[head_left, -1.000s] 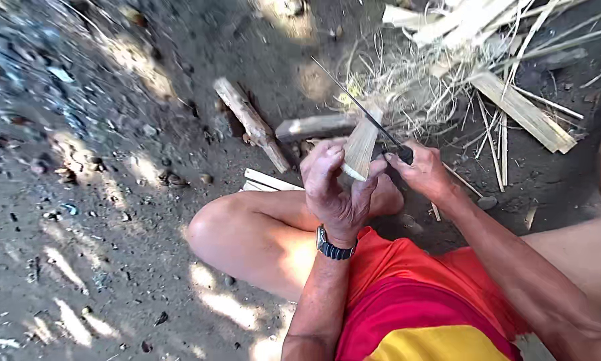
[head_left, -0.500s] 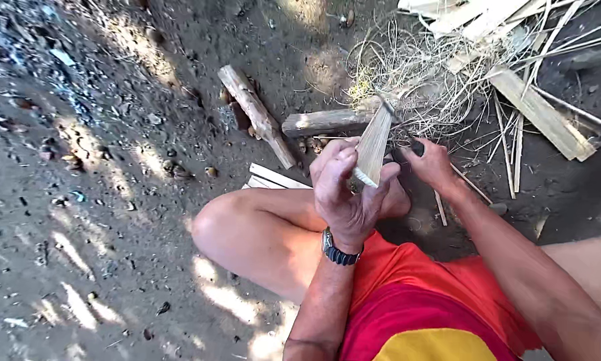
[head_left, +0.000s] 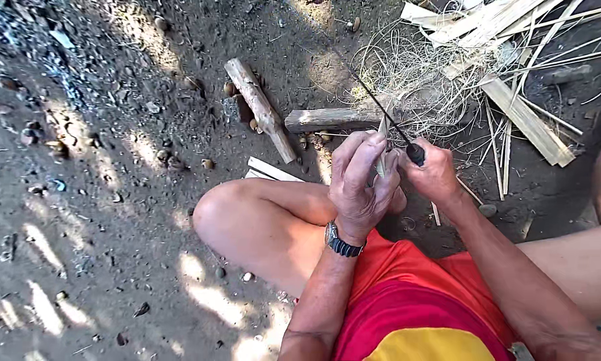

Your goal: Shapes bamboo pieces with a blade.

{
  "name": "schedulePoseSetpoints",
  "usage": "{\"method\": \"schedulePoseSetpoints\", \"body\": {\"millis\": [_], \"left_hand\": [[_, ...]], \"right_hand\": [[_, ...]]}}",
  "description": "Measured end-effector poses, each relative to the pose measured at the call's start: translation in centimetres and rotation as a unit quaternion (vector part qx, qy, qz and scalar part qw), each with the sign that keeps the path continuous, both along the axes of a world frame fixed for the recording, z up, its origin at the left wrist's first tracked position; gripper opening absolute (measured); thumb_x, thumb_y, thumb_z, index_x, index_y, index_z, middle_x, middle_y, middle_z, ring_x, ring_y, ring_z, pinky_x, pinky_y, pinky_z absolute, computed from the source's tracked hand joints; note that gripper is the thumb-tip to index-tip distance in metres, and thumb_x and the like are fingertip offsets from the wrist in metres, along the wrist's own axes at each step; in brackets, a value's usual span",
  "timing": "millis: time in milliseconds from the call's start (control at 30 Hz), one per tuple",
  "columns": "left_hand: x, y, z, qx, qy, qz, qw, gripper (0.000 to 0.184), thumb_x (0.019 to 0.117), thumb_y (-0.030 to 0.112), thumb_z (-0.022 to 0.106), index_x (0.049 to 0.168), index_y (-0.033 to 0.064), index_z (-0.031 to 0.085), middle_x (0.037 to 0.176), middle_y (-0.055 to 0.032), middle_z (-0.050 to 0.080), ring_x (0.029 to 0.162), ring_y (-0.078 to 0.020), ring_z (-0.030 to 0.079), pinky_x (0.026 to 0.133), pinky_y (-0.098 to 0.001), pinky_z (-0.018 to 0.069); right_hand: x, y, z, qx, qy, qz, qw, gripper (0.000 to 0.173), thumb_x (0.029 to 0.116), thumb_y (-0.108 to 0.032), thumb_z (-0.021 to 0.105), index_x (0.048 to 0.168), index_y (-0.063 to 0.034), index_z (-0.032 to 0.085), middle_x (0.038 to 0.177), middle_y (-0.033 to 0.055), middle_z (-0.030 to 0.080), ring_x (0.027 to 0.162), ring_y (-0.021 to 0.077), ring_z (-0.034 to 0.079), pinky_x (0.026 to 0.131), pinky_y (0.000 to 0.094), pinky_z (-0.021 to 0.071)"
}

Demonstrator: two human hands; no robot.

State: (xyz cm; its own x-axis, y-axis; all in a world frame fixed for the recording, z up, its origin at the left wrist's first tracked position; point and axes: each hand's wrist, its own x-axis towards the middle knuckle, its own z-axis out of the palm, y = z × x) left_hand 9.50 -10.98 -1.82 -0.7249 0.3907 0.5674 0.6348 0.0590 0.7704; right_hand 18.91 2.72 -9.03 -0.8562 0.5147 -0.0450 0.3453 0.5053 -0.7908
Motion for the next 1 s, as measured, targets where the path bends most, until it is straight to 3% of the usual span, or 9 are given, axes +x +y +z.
{"method": "schedulePoseSetpoints", "body": {"millis": [233,333,433,567,633,700,800,900,1000], "left_hand": [[-0.2,0.0,-0.2,-0.005,-0.006,0.013,1.000,0.048,0.0941,0.007,0.071,0.139,0.0112,0.054,0.137,-0.0111,0.057,0.126,-0.0228,0.057,0.103,-0.0384,0.0534],[0.3,-0.6,-0.1,-0.017,-0.004,0.016,1.000,0.048,0.0939,0.006,0.070,0.139,0.0102,0.055,0.137,-0.0130,0.058,0.127,-0.0254,0.058,0.102,-0.0412,0.0546],[0.7,-0.1,-0.3,-0.016,0.017,0.017,1.000,0.038,0.0952,0.003,0.067,0.132,0.0075,0.058,0.134,-0.0143,0.060,0.127,-0.0268,0.059,0.103,-0.0420,0.0552],[1.3,0.4,0.1,-0.037,0.038,0.013,0.999,0.039,0.0941,-0.001,0.066,0.132,0.0081,0.061,0.135,-0.0138,0.059,0.127,-0.0251,0.058,0.103,-0.0405,0.0539],[1.3,0.5,0.2,-0.038,0.039,0.007,0.999,0.038,0.0946,0.000,0.066,0.131,0.0085,0.062,0.135,-0.0128,0.059,0.127,-0.0238,0.058,0.103,-0.0392,0.0536],[1.2,0.5,0.2,-0.037,0.039,0.007,0.999,0.036,0.0948,0.001,0.066,0.130,0.0081,0.062,0.134,-0.0136,0.060,0.126,-0.0242,0.059,0.103,-0.0399,0.0540],[1.2,0.5,-0.1,-0.035,0.040,0.007,0.999,0.038,0.0951,0.001,0.066,0.132,0.0079,0.060,0.134,-0.0146,0.059,0.126,-0.0253,0.059,0.103,-0.0412,0.0551],[1.4,0.5,-0.3,-0.040,0.052,0.006,0.998,0.038,0.0963,0.002,0.064,0.133,0.0089,0.059,0.136,-0.0143,0.057,0.127,-0.0246,0.059,0.103,-0.0408,0.0545],[1.0,0.7,-0.4,-0.038,0.057,-0.007,0.998,0.034,0.0981,0.001,0.061,0.131,0.0087,0.061,0.134,-0.0140,0.059,0.125,-0.0248,0.060,0.102,-0.0410,0.0555]], "right_hand": [[0.1,4.1,-10.3,-0.029,-0.273,-0.060,0.960,0.044,0.1022,-0.041,0.061,0.111,0.0008,0.069,0.094,0.0246,0.071,0.092,0.0444,0.071,0.084,0.0660,0.0538],[1.1,3.3,-8.0,-0.046,-0.269,-0.062,0.960,0.044,0.1002,-0.045,0.063,0.104,-0.0019,0.069,0.087,0.0228,0.069,0.082,0.0429,0.069,0.074,0.0654,0.0533],[2.9,1.3,-1.8,-0.023,-0.127,-0.036,0.991,0.043,0.1003,-0.052,0.062,0.101,-0.0089,0.065,0.071,0.0115,0.061,0.054,0.0268,0.059,0.049,0.0498,0.0502],[1.8,-0.6,4.0,0.018,0.100,0.023,0.995,0.028,0.0975,-0.033,0.070,0.091,-0.0056,0.068,0.073,0.0034,0.064,0.061,0.0109,0.061,0.054,0.0308,0.0529],[1.7,-0.1,2.7,0.028,0.083,0.015,0.996,0.031,0.0977,-0.036,0.070,0.092,-0.0058,0.068,0.071,0.0041,0.063,0.058,0.0123,0.060,0.051,0.0321,0.0511],[1.7,1.5,-1.2,0.012,-0.044,-0.004,0.999,0.039,0.0994,-0.045,0.066,0.097,-0.0062,0.067,0.070,0.0094,0.062,0.057,0.0229,0.061,0.052,0.0450,0.0523],[0.7,4.9,-8.0,-0.037,-0.243,-0.051,0.968,0.044,0.0992,-0.044,0.065,0.104,-0.0006,0.070,0.088,0.0223,0.070,0.085,0.0416,0.070,0.079,0.0648,0.0537],[0.9,4.9,-7.0,-0.020,-0.249,-0.039,0.968,0.046,0.0994,-0.047,0.064,0.104,-0.0017,0.068,0.086,0.0219,0.069,0.083,0.0419,0.070,0.076,0.0644,0.0538],[2.5,2.6,-0.8,0.028,-0.021,0.008,0.999,0.038,0.0991,-0.044,0.066,0.096,-0.0071,0.067,0.069,0.0066,0.062,0.057,0.0195,0.060,0.051,0.0418,0.0512]]}}
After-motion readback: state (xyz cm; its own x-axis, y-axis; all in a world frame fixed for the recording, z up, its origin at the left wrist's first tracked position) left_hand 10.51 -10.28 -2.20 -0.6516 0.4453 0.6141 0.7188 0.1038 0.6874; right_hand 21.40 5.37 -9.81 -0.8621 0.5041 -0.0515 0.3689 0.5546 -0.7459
